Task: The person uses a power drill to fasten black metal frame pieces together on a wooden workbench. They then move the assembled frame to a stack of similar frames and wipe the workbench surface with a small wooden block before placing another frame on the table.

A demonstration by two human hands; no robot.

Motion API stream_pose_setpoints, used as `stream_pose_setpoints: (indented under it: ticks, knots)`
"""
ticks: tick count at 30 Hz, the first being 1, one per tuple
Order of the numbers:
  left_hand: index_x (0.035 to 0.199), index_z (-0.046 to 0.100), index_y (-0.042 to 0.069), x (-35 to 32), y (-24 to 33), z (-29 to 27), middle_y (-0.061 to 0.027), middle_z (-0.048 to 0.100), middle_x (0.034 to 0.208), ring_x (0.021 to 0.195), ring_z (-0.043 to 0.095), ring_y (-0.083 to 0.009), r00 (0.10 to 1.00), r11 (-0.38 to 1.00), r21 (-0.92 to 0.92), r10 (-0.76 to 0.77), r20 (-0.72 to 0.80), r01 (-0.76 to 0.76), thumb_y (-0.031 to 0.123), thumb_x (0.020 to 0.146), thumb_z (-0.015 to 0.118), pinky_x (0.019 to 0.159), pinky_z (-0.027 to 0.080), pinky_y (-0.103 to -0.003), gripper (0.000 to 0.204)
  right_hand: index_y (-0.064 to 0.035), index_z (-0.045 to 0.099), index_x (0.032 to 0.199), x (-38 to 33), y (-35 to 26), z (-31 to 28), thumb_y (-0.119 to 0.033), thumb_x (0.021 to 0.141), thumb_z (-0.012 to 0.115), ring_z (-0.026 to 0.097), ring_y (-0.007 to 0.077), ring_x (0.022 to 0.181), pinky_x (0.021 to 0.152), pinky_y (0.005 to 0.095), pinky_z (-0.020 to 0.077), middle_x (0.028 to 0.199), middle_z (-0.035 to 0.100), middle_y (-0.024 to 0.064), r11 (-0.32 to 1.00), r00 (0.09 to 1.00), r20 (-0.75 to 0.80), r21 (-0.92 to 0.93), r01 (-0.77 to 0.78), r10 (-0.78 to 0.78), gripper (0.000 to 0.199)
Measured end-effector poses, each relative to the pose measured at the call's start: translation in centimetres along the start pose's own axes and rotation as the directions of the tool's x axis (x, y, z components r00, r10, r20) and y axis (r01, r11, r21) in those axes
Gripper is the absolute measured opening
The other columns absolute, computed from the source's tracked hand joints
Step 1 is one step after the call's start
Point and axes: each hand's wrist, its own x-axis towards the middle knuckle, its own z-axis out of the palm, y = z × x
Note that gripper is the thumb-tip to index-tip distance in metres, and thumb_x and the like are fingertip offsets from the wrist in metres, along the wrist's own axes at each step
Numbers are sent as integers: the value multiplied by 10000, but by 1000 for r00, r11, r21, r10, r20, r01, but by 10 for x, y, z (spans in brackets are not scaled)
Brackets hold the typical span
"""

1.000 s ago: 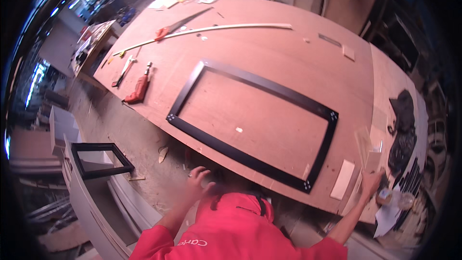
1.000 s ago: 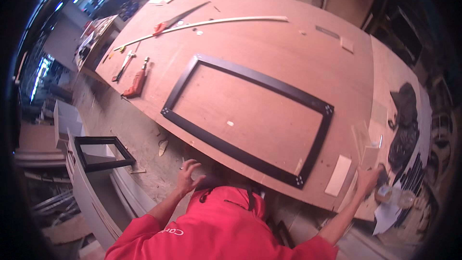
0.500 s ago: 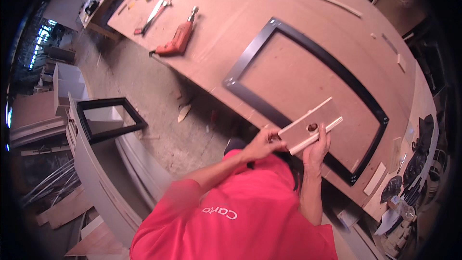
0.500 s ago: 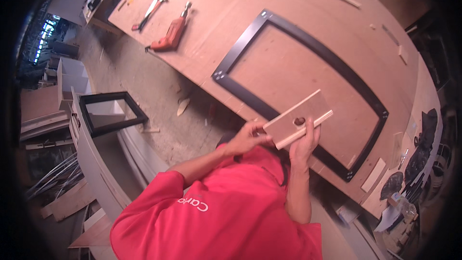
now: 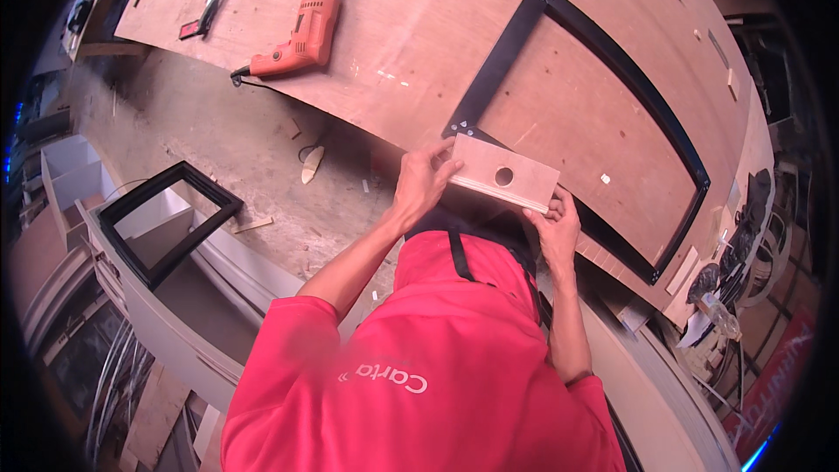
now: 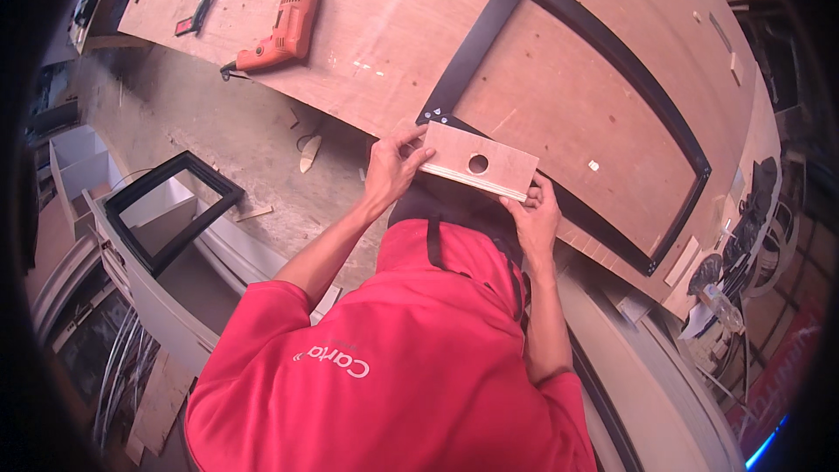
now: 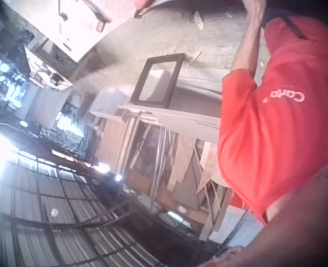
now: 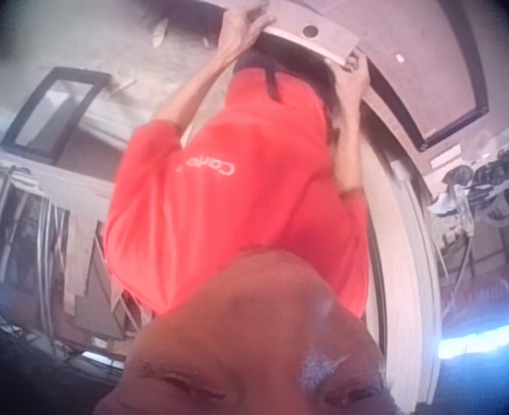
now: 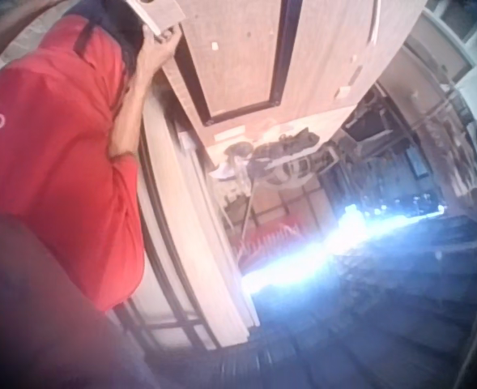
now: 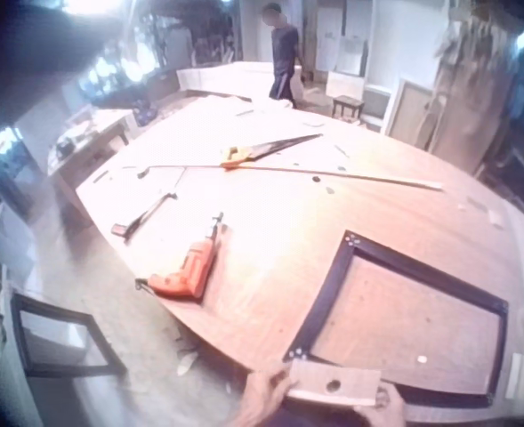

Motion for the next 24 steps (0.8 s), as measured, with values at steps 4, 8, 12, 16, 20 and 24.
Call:
stream_pose_setpoints:
  ticks: [4,8,12,16,20,24]
  knots:
    - [1267,761,-25,5,3,4,-220,742,1025,908,746,-321,998,999,-38,36,-53,-38,205,898,860,854,587,-411,446,7,605,1436,2,4,2,-64,824,917,742,168,894,834,310,594,1003,772,88,1000,1000,-16,-20,6,-7,690]
    - [1401,676,12,6,-4,-3,-149,636,1274,1082,682,-244,951,959,213,232,-206,-188,187,819,935,848,603,-348,660,-33,562,1524,-2,6,-11,-230,730,994,726,234,922,830,363,584,1079,755,110,832,991,-125,-553,-35,-42,925]
    - [1495,584,31,4,-16,-15,-156,606,1356,1199,658,-303,967,929,278,253,13,-246,254,723,984,975,586,-416,897,-103,462,1629,0,8,-24,-330,617,1026,584,357,1295,1059,479,503,1456,588,162,643,944,-15,-736,213,-330,1180]
    - [1518,555,30,7,-24,-12,-159,604,1383,1239,647,-359,941,878,341,307,140,-337,306,689,989,1031,564,-470,977,-140,428,1649,10,10,-25,-316,616,1017,498,392,1402,1160,527,426,1585,469,161,488,852,221,-740,463,-474,1202]
    - [1537,533,32,11,-28,-9,-159,601,1399,1244,642,-367,931,849,381,339,138,-366,308,692,988,1027,568,-471,999,-161,398,1668,12,12,-15,-320,689,980,478,383,1426,1201,528,398,1593,459,146,434,773,325,-680,591,-545,1150]
    - [1590,502,109,12,-21,-17,-155,569,1435,1218,656,-372,945,841,434,267,188,-324,342,669,999,1018,572,-474,1073,-66,469,1580,13,23,0,-420,680,955,501,380,1406,1208,539,402,1548,514,157,440,776,288,-690,574,-561,1082]
